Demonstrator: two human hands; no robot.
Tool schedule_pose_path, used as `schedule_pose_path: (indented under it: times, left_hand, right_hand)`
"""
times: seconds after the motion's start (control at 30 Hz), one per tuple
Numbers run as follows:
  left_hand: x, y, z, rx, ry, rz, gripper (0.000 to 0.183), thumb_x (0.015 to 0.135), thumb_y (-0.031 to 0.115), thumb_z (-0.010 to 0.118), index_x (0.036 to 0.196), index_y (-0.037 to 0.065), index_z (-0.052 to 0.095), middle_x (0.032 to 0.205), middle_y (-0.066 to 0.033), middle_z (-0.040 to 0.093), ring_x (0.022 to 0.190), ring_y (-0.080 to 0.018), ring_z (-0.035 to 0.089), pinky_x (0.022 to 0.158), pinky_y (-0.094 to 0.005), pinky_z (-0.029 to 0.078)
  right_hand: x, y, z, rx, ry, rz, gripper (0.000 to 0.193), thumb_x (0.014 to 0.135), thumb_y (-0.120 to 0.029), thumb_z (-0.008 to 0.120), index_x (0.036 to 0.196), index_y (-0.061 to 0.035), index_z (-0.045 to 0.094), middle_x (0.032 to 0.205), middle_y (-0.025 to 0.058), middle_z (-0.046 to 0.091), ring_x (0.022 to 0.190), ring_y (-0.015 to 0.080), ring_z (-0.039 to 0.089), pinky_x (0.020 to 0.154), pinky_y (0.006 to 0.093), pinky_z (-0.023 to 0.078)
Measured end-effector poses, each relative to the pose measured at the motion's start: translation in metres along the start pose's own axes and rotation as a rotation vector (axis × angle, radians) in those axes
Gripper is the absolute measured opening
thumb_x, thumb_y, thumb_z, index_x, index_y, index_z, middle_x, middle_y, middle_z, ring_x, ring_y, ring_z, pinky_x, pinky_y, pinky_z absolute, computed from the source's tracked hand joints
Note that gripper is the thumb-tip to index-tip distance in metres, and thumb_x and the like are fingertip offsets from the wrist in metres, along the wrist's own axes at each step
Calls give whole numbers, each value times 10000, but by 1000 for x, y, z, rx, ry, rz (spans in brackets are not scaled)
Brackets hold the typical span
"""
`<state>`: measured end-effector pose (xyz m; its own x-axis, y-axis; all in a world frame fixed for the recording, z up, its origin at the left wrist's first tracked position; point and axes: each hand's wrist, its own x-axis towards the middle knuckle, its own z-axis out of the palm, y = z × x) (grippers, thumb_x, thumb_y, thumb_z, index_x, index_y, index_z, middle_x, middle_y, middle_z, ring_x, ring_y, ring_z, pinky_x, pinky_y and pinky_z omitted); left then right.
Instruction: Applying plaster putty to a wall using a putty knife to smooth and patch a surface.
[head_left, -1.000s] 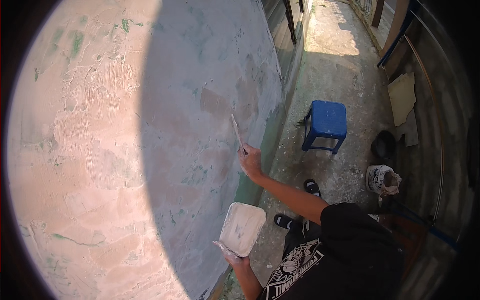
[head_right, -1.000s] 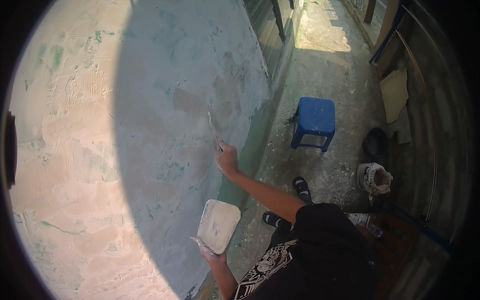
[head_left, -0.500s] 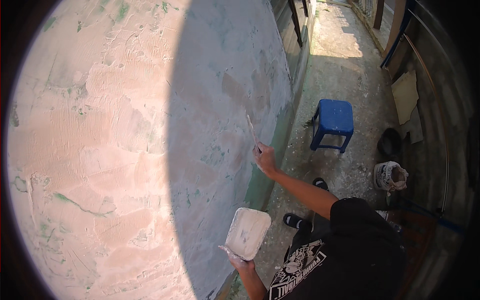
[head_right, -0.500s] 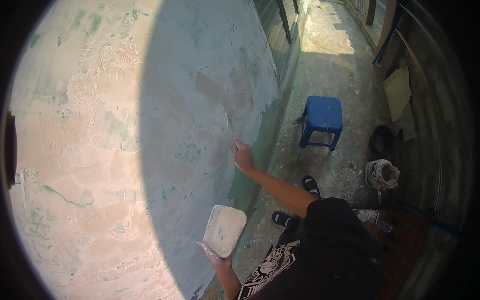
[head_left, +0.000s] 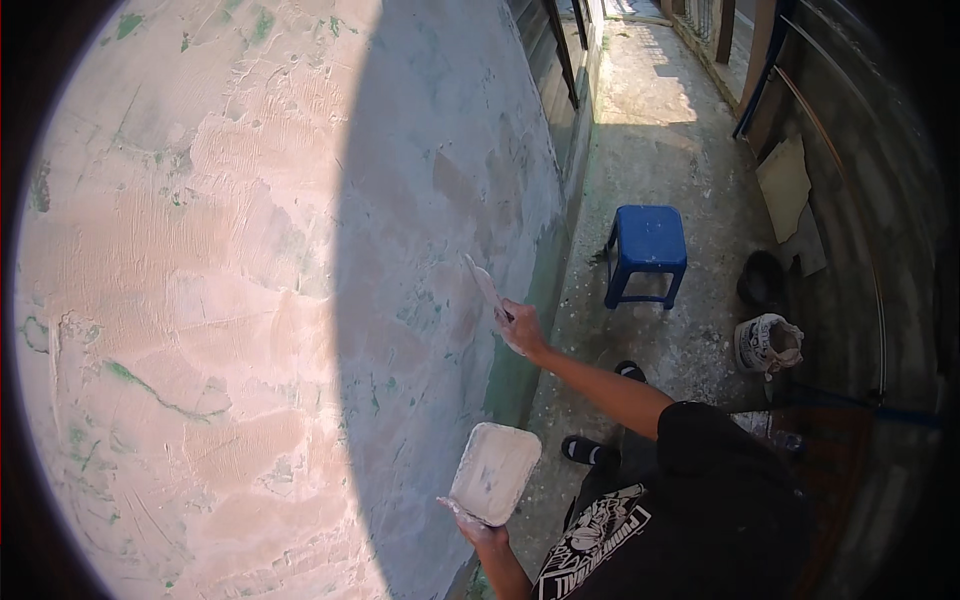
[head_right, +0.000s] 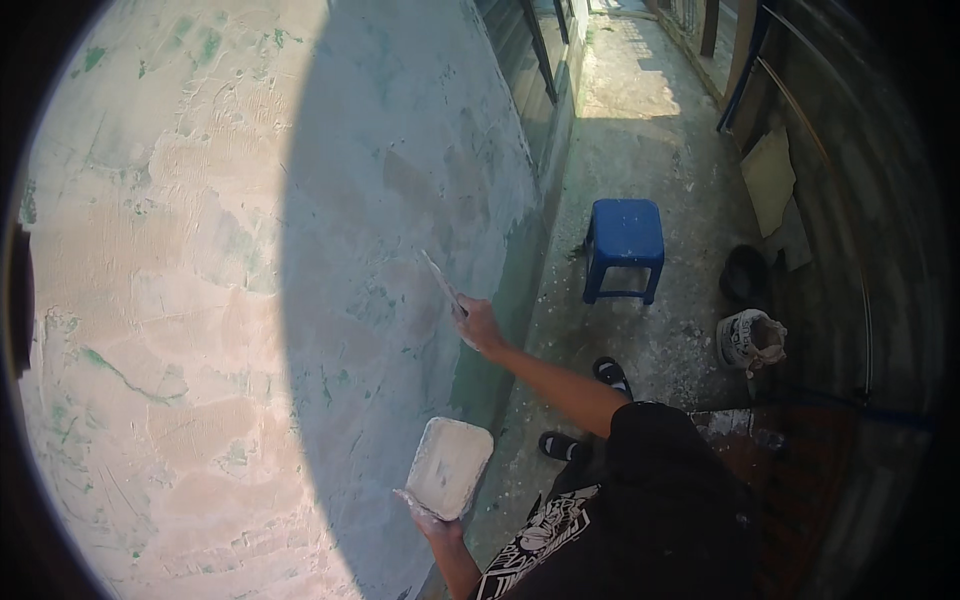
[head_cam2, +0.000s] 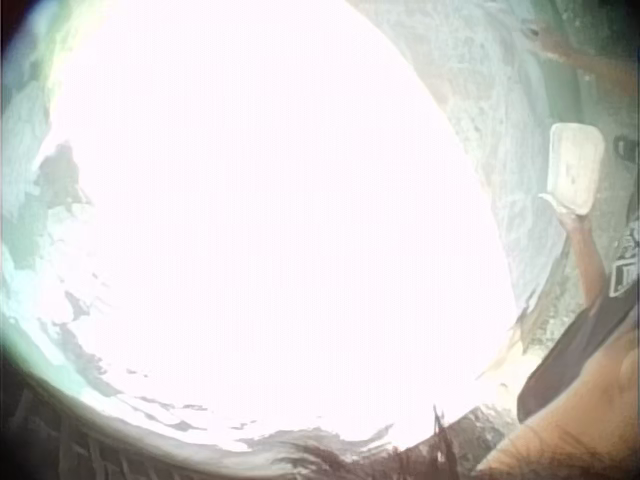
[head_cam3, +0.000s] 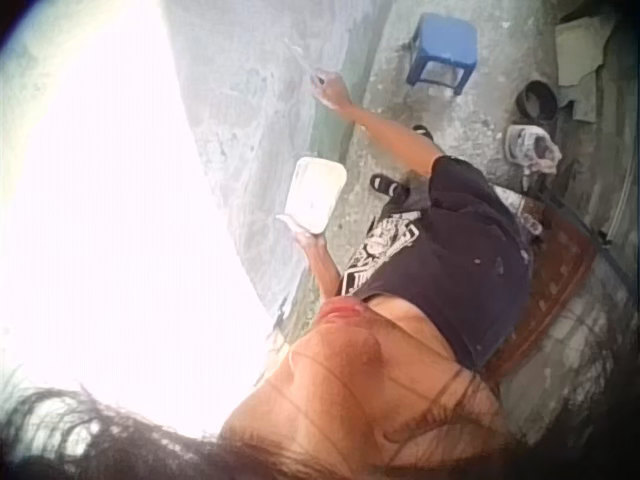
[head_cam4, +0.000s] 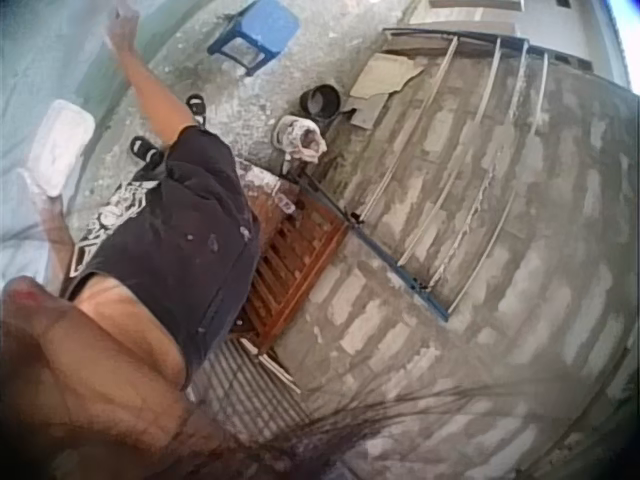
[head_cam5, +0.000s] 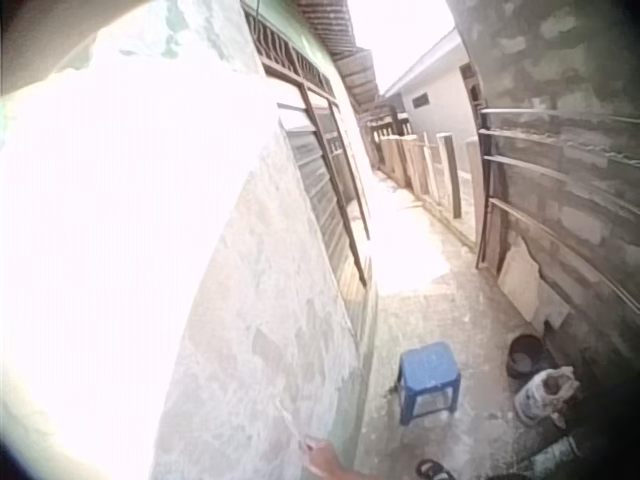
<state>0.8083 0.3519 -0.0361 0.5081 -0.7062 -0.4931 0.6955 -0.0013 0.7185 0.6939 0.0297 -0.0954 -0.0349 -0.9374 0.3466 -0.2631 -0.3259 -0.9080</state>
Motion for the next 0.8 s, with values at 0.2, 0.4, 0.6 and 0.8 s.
schedule_pose_path:
  times: [0.2,0.4,0.6,0.8]
  left_hand:
    - [3,0,5,56,-11,30,678,949,561,228,1309,13,400,1311,-149,478,1166,-311,497,1003,-452,398]
    - [-4,5,-6,39,54,32,677,949,562,229,1303,12,405,1301,-148,484,1159,-310,501,998,-451,404]
    - [-3,13,-8,30,35,52,664,960,537,213,1323,6,379,1311,-160,470,1164,-314,495,988,-454,415]
    - [5,11,-9,49,29,50,650,960,535,239,1311,10,391,1306,-158,475,1158,-312,501,982,-452,421]
  right_hand:
    - [51,25,-4,109,209,219,113,818,-42,580,886,47,593,703,199,611,583,197,593,577,350,453]
    - [58,1,16,36,242,98,220,815,-77,565,1017,-7,617,713,239,586,643,385,591,586,409,446]
    - [-4,-3,21,110,121,-76,252,816,-70,558,1056,-9,608,767,254,588,668,404,581,596,399,460]
    - [-22,-36,-8,291,187,255,169,845,-33,591,991,49,609,779,83,651,706,65,572,625,244,466]
